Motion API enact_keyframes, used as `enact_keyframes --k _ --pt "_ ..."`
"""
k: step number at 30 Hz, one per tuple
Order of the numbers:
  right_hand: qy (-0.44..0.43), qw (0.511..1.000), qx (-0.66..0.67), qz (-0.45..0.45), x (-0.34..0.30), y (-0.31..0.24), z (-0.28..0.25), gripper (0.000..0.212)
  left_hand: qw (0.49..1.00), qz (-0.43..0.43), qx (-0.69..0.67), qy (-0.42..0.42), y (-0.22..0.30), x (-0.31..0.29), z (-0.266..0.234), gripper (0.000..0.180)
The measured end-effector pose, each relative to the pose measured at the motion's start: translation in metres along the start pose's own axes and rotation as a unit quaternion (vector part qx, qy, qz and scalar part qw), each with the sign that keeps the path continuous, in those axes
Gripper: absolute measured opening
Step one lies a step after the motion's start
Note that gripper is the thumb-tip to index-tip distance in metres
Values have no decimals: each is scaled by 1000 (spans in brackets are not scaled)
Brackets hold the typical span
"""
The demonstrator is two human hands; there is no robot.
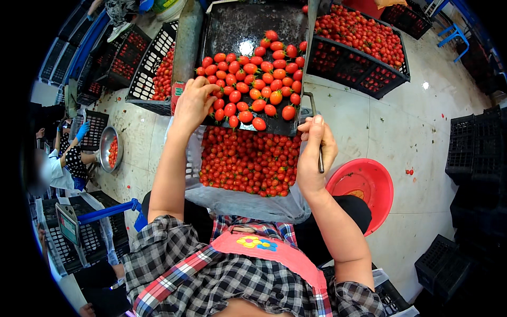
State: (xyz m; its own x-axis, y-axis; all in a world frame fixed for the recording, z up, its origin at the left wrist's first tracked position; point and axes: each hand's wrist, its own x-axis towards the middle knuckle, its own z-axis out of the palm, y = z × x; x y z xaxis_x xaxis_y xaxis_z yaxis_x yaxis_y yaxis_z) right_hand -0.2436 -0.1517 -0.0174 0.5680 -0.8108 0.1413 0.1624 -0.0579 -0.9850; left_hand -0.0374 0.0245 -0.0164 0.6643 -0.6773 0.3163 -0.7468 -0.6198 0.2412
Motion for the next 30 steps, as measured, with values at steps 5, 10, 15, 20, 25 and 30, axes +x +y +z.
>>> enact_keyframes --k 5,10,15,20,25,30 --pt "-4 1000 -8 -5 1 0 1 40 995 88 50 3 -6 10 -3 24" --pt "4 1000 -18 0 1 -2 -2 40 953 44 -117 276 3 -12 -23 30" --pt "1 1000 1 -23 1 -3 2 40 866 -127 300 379 -37 28 -59 38" --pt "7 1000 1 -10 1 0 4 39 974 -29 -152 164 14 25 1 22" --pt "2 1000 1 -4 0 0 0 37 977 -71 -126 157 42 -11 45 16" --pt "13 1000 14 1 0 2 0 36 989 -61 -60 124 55 0 36 21"
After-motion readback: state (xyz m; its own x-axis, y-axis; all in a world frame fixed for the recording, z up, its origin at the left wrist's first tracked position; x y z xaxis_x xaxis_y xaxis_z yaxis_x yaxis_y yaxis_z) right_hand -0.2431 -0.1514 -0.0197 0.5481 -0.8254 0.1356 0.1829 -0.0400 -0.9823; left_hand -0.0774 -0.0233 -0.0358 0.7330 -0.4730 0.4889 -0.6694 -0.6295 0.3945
